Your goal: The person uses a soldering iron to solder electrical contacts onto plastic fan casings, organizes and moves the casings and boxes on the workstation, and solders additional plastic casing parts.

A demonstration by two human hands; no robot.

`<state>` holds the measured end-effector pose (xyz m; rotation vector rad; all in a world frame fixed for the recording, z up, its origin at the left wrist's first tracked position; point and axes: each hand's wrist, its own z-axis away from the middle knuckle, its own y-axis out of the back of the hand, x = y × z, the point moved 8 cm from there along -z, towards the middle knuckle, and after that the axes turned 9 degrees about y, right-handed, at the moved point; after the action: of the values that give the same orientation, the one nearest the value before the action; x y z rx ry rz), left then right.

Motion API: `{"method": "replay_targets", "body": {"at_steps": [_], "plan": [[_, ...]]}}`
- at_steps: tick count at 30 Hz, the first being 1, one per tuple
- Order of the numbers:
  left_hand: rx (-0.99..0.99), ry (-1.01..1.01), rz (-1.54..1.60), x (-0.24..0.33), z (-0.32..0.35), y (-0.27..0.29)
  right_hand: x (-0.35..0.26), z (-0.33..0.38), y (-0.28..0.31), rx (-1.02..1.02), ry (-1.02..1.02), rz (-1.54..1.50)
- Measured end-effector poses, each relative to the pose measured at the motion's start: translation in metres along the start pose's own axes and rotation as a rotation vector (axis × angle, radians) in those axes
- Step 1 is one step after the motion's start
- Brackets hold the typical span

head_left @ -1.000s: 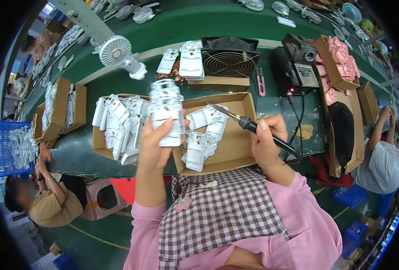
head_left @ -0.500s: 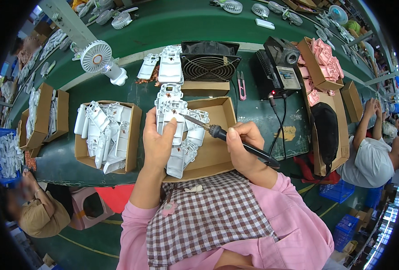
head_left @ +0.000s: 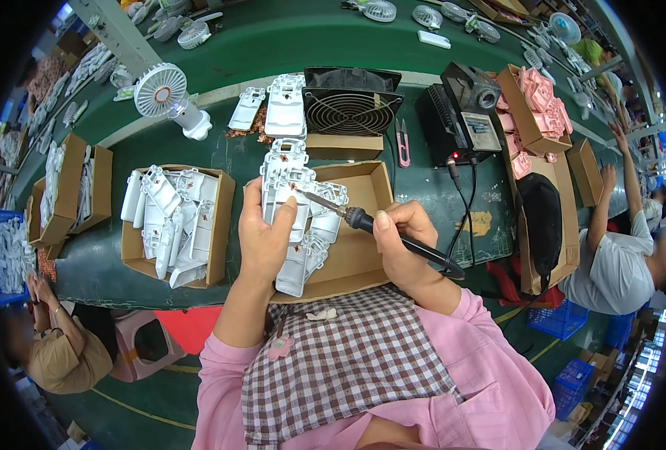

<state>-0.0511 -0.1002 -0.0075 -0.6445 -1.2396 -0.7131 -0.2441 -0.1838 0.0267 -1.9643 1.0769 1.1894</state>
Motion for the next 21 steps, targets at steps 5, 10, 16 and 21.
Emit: {"method": "replay_targets", "body": {"at_steps": [5,10,16,21], "plan": [[0.002,-0.018,-0.011,-0.001,-0.002,0.001,0.000,-0.002,-0.001,-0.001,-0.003,0.013],[0.005,-0.017,-0.002,0.000,-0.001,0.000,-0.003,-0.002,-0.002,-0.008,0.059,0.058],[-0.007,0.003,0.035,0.000,0.000,-0.001,-0.003,0.001,0.001,0.021,0.048,0.025],[-0.012,-0.043,-0.013,-0.002,-0.001,0.001,0.002,0.001,0.002,0.039,0.005,-0.050]]}}
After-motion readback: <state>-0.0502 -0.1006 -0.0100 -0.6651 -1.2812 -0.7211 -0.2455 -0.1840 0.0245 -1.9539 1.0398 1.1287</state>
